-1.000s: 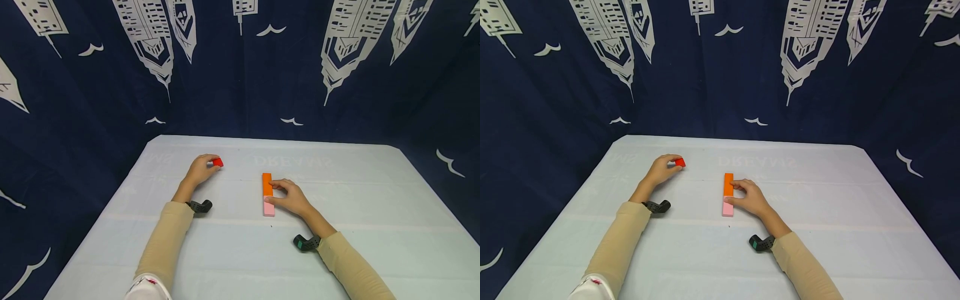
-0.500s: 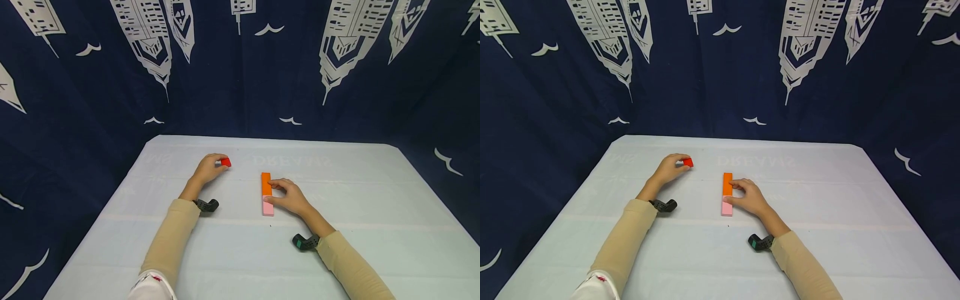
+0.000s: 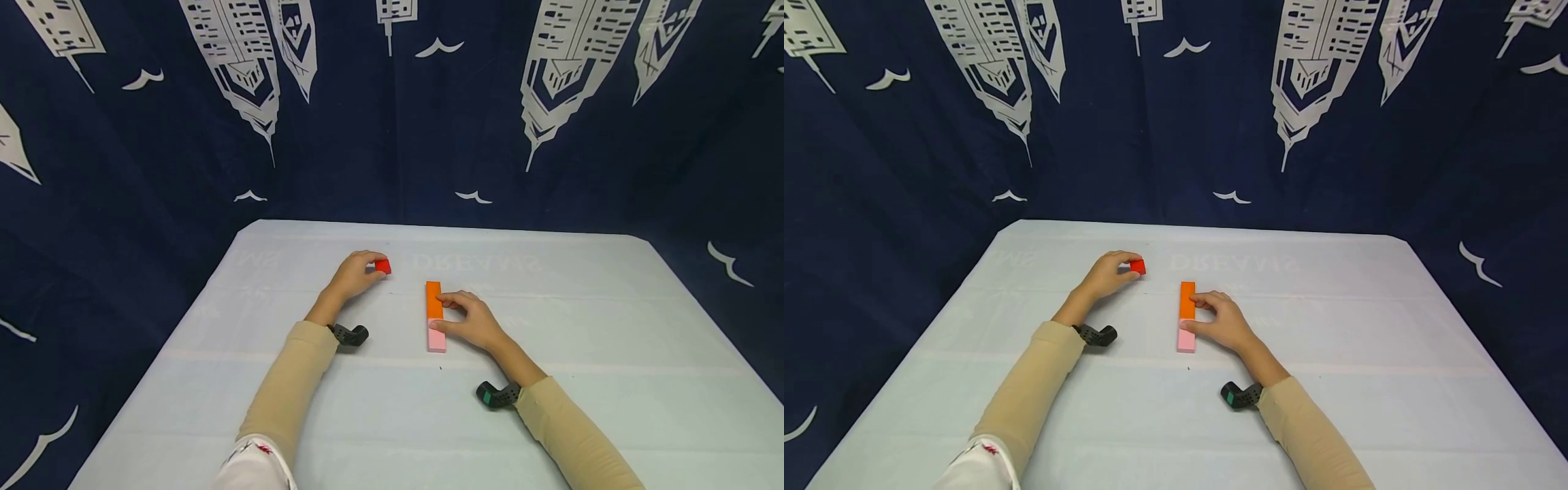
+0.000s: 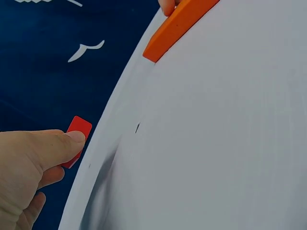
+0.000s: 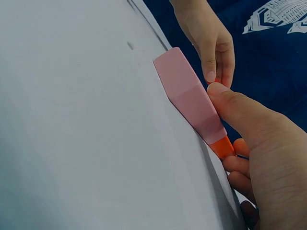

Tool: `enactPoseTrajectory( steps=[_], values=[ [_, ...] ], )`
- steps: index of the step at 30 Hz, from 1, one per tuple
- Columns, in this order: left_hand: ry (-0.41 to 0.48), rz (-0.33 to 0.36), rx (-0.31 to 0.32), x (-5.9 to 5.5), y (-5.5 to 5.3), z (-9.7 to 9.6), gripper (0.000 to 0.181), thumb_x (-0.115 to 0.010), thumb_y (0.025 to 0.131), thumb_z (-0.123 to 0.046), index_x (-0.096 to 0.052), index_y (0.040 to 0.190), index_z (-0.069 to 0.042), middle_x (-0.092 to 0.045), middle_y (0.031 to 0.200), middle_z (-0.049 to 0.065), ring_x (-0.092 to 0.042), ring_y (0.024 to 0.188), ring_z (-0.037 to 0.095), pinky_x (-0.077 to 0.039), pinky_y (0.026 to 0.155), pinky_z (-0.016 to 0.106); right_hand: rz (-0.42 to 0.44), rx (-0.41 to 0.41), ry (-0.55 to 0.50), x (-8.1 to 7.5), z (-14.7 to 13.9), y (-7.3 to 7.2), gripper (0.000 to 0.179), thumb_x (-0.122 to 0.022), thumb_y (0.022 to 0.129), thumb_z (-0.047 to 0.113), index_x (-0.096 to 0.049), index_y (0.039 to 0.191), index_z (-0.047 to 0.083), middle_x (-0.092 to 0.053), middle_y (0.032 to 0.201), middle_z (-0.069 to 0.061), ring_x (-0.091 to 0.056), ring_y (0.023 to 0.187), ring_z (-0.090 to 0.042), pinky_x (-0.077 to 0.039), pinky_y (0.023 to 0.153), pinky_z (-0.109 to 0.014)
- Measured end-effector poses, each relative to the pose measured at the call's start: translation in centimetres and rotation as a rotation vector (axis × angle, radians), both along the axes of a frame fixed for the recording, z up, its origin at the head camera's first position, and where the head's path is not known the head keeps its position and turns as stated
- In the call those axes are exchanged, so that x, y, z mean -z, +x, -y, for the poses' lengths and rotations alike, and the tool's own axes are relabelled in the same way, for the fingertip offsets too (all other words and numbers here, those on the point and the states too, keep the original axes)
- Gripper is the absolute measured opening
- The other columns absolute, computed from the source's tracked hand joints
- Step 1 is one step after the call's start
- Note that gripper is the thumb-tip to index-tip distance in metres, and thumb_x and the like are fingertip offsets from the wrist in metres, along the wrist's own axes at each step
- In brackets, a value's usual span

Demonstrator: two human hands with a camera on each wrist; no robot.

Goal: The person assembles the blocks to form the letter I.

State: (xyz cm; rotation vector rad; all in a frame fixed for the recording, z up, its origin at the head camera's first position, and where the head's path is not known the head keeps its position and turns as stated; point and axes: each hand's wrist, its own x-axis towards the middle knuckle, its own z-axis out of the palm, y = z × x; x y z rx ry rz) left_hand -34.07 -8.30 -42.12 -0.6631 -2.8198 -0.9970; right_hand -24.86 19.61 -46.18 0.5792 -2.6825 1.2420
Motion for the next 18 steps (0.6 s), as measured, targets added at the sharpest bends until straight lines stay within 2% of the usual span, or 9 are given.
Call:
enactPoseTrajectory(
  steps=[11, 18],
  values=[
    [0.003, -0.018, 0.032, 0.3, -0.3, -1.4, 0.036, -0.069, 0.091, -0.017, -0.065, 0.126, -0.009, -0.062, 0.128, 0.009, -0.053, 0.121, 0.026, -0.039, 0.106, 0.040, 0.011, 0.000, 0.000, -0.1, 0.0, 0.0, 0.058, -0.085, 0.076, 0.032, -0.065, 0.124, 0.006, -0.064, 0.111, -0.006, -0.055, 0.103, -0.023, -0.046, 0.094, -0.042],
    [0.001, -0.006, 0.030, 0.4, -0.2, -2.1, 0.036, -0.069, 0.091, -0.017, -0.065, 0.127, -0.010, -0.061, 0.130, 0.008, -0.053, 0.120, 0.025, -0.040, 0.105, 0.040, 0.020, 0.005, 0.001, -0.1, 0.0, 0.0, 0.059, -0.085, 0.076, 0.033, -0.065, 0.124, 0.007, -0.064, 0.111, -0.005, -0.055, 0.104, -0.022, -0.046, 0.094, -0.042]
  ],
)
